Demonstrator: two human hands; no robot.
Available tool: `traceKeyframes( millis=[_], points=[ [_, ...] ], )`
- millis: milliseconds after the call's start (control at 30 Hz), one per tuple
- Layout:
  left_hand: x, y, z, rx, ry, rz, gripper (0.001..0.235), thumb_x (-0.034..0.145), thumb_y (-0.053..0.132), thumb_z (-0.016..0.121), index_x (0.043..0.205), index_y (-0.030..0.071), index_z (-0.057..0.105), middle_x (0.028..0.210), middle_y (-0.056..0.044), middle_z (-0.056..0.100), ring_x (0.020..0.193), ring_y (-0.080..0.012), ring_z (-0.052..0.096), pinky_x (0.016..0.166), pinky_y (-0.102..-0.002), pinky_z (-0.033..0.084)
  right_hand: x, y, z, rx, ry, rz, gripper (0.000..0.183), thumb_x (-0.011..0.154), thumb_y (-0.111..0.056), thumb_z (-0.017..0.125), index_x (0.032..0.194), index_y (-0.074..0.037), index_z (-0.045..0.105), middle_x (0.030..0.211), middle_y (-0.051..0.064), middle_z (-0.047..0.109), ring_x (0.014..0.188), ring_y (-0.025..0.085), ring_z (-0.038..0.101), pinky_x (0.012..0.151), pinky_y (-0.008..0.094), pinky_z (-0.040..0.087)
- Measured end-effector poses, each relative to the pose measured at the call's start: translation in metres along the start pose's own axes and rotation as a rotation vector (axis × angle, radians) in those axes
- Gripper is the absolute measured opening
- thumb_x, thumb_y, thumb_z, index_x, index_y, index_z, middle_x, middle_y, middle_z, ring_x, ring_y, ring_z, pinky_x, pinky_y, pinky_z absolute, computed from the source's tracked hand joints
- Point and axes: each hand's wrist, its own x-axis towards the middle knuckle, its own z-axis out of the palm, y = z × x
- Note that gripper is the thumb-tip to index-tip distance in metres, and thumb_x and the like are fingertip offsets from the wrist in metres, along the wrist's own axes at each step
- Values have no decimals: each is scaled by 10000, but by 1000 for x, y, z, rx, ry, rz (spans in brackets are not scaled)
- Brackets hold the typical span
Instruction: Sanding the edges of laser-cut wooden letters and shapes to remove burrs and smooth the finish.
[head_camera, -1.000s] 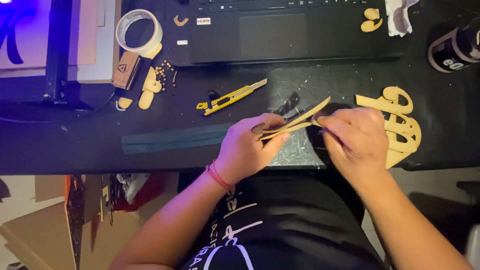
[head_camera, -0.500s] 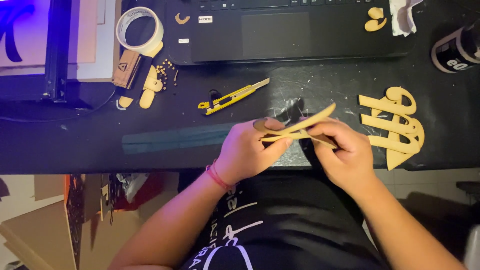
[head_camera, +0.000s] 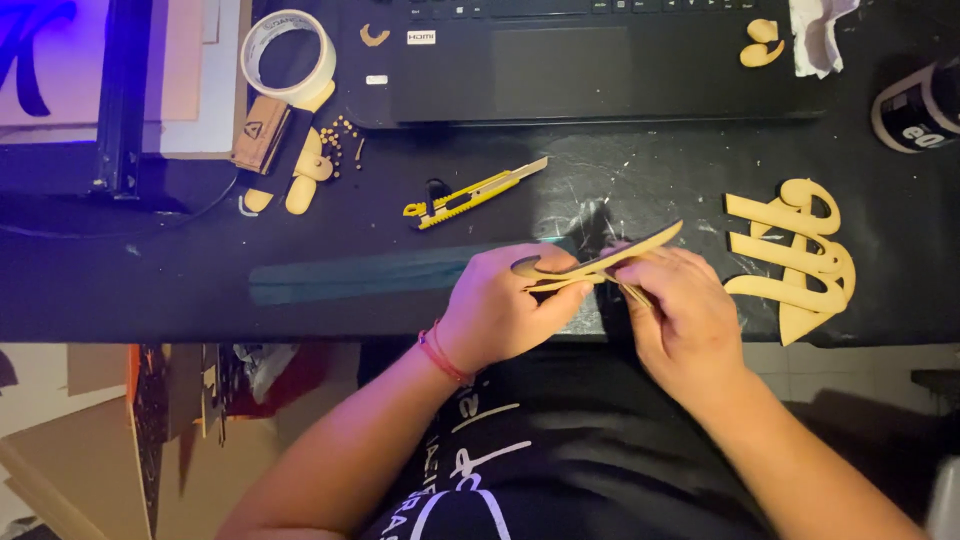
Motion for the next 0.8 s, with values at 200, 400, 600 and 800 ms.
traceKeyframes(
  millis=[200,400,600,800],
  points=[
    [0,-4,-3,-2,1,25,96,825,31,664,794,109,618,614,-51,579,567,-315,619,532,-349,536,19,-22,-4,260,4,255,137,910,50,653,963,-33,748,1106,170,681,997,314,689,889,465,544],
    [0,1,-4,-246,-66,-175,181,817,84,730,993,50,704,814,-206,714,779,-433,701,673,-443,589,3,-1,-9,512,57,485,428,861,41,728,1171,-38,444,984,116,726,894,127,682,845,291,550],
    [6,2,-23,-358,-304,-333,69,866,135,670,863,85,718,720,39,714,582,-48,496,559,-232,435,8,12,-29,1094,-31,498,442,901,-333,777,1201,-82,570,1093,47,717,1024,153,700,949,267,525],
    [-6,-13,-13,-236,-183,-303,161,802,157,734,875,15,716,636,36,623,503,-82,456,524,-245,434,1,0,0,1181,-28,809,389,902,-204,680,1184,54,613,1071,284,698,897,395,723,882,442,600]
  ],
)
